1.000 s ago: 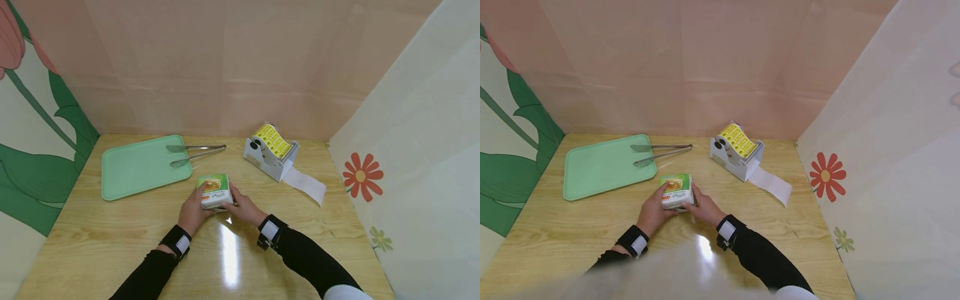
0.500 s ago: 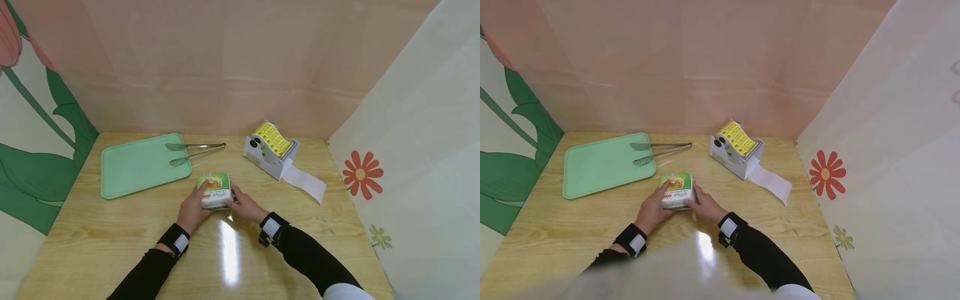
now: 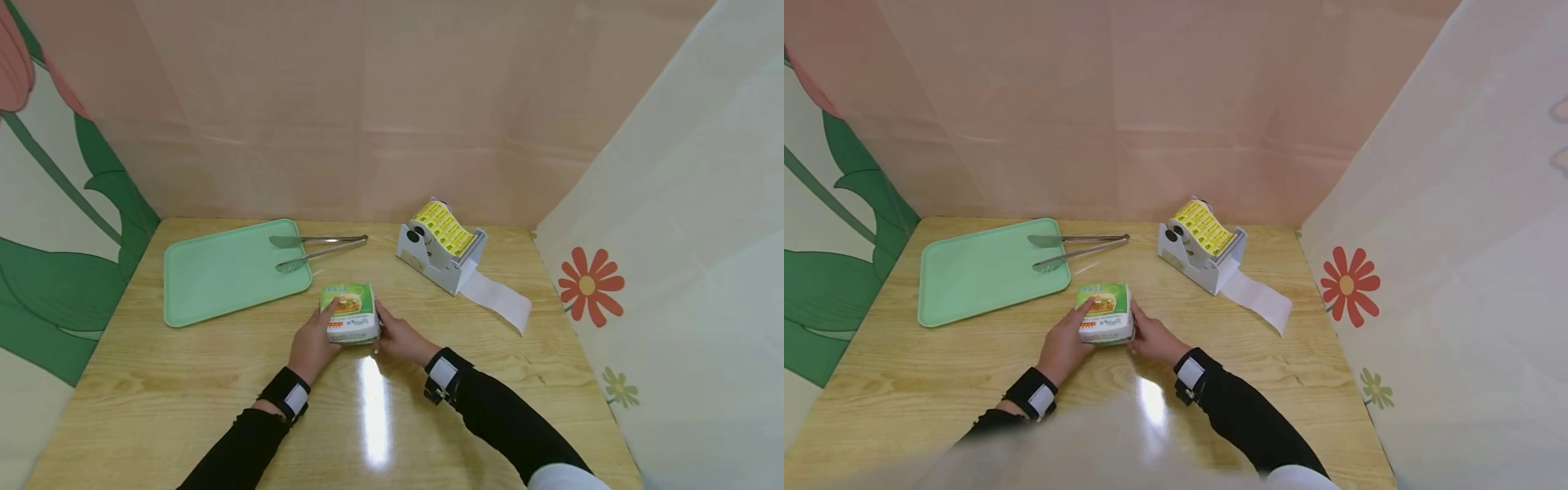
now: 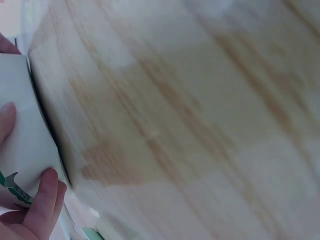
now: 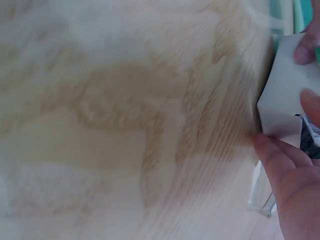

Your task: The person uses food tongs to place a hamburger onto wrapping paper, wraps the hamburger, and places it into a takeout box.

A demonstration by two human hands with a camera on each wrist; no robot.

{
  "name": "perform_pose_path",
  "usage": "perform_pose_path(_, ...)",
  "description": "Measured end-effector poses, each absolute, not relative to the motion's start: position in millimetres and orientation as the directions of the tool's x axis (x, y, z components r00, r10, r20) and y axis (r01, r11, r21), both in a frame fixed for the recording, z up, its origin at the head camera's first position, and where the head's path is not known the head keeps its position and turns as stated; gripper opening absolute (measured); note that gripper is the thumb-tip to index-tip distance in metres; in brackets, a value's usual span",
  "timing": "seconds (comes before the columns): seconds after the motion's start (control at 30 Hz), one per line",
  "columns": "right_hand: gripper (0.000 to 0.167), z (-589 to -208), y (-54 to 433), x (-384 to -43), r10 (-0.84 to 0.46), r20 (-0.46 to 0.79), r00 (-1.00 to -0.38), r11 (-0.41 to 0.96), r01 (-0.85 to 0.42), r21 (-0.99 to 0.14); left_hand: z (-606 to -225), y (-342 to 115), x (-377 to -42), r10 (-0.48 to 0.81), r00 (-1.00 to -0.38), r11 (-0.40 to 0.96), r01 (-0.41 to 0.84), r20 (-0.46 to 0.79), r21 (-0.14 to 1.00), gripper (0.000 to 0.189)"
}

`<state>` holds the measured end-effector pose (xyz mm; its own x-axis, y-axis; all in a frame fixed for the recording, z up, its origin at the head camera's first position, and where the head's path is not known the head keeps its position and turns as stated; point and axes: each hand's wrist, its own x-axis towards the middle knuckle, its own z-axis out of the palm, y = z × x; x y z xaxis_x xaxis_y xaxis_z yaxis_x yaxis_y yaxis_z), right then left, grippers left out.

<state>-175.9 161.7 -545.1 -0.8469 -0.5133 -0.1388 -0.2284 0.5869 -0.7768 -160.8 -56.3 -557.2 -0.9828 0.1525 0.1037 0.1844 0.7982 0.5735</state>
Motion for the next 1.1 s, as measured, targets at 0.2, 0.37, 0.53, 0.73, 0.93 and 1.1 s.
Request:
perform_pose_path(0.2, 0.080, -555, 162, -176, -0.421, -0.090, -0.903, 0.680, -0.249, -0.690, -560, -58, -161, 0.174, -0.980, 0.803, 0.198, 0.096, 0.561, 0.100)
perform_pose_path(0.37, 0.074, -557, 158, -171, -0.266, -0.118, -0.957, 0.701, -0.108, -0.705, -561, -57, -160, 0.186, -0.979, 0.811, 0.199, 0.080, 0.550, 0.100)
perform_pose_path(0.53, 0.074, -558, 153, -170, -0.177, -0.093, -0.980, 0.693, -0.057, -0.719, -560, -56, -161, 0.172, -0.982, 0.817, 0.184, 0.074, 0.546, 0.100)
perform_pose_path(0.73, 0.076, -557, 147, -168, -0.131, -0.140, -0.981, 0.643, 0.023, -0.766, -559, -55, -161, 0.165, -0.983, 0.815, 0.180, 0.077, 0.550, 0.102)
perform_pose_path(0.93, 0.063, -555, 143, -166, -0.032, -0.170, -0.985, 0.562, 0.123, -0.818, -559, -52, -160, 0.165, -0.982, 0.813, 0.188, 0.092, 0.550, 0.101)
perform_pose_path(1.1, 0.055, -554, 139, -164, 0.001, -0.212, -0.977, 0.458, 0.189, -0.869, -560, -51, -159, 0.161, -0.980, 0.833, 0.199, 0.118, 0.516, 0.100)
